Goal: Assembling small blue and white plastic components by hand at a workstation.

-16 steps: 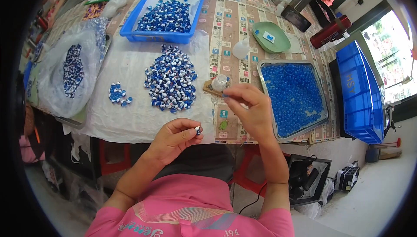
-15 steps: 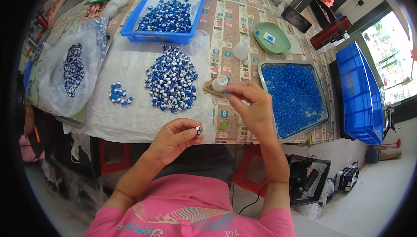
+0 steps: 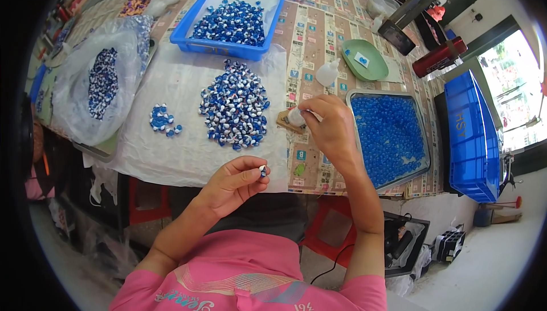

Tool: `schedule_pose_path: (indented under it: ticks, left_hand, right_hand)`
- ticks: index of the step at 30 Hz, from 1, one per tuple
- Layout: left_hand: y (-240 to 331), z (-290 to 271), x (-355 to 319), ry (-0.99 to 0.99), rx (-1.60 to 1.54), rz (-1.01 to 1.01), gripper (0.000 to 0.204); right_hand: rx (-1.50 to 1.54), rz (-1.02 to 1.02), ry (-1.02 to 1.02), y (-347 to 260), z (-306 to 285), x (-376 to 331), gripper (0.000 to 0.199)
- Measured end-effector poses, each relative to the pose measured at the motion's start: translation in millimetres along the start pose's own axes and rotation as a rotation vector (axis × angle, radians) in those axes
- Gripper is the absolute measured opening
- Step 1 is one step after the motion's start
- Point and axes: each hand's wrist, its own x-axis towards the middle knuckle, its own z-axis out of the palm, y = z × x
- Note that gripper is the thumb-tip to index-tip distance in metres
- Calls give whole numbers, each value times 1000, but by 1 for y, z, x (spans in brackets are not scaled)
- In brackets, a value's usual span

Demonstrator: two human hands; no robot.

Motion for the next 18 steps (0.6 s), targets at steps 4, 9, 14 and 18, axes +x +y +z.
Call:
schedule_pose_path:
  ticks: [4,9,14,18]
  left_hand:
    - [-1,-2,3,12,-11,8,23]
    - [-2,-4,8,15,23,28,21]
    - [-8,-3,11,-9,42,42,22]
    - [-12,-1,12,-27,62,41,23]
  right_hand:
    - [50,15,36,-10,-3,-9,17]
    - [368,92,-88,-39,-6,-39,19]
    - [454,79,-155,-50,-4,-65,22]
    - [469,94,-146,-46,-2,-73,22]
